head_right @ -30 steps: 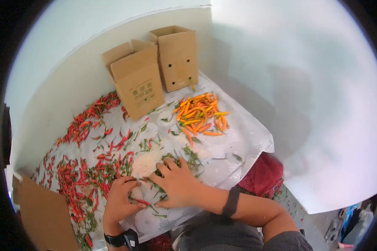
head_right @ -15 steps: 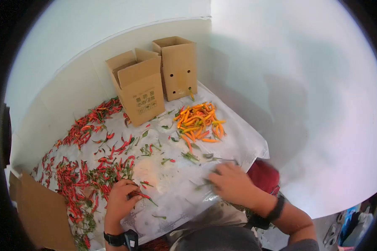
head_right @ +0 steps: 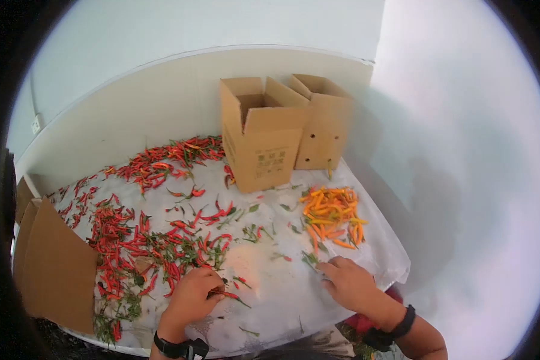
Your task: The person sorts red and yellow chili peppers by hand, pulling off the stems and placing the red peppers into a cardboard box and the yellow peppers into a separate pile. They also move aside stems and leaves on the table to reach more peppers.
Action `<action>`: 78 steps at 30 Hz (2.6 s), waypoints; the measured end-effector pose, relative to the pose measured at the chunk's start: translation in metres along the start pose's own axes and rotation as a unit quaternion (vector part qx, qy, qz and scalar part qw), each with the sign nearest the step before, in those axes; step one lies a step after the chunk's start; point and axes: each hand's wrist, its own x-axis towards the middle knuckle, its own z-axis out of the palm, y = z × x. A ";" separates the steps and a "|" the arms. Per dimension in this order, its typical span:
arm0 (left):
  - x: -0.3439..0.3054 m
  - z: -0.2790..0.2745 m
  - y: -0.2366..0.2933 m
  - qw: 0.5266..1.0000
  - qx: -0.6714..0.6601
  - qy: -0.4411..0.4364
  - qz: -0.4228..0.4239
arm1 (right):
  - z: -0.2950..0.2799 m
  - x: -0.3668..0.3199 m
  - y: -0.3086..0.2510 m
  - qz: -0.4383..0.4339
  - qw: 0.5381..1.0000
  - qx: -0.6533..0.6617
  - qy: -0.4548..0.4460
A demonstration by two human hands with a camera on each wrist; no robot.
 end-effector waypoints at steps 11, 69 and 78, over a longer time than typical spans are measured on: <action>0.000 -0.011 -0.015 0.977 -0.001 0.186 -0.101 | 0.063 0.166 -0.012 -0.105 0.986 0.082 0.099; -0.016 -0.044 -0.036 0.872 -0.006 0.442 -0.207 | -0.005 -0.023 -0.060 -0.092 0.994 -0.025 -0.062; -0.026 -0.038 -0.069 0.838 0.137 0.446 -0.284 | 0.087 0.224 -0.132 -0.193 0.970 0.141 0.034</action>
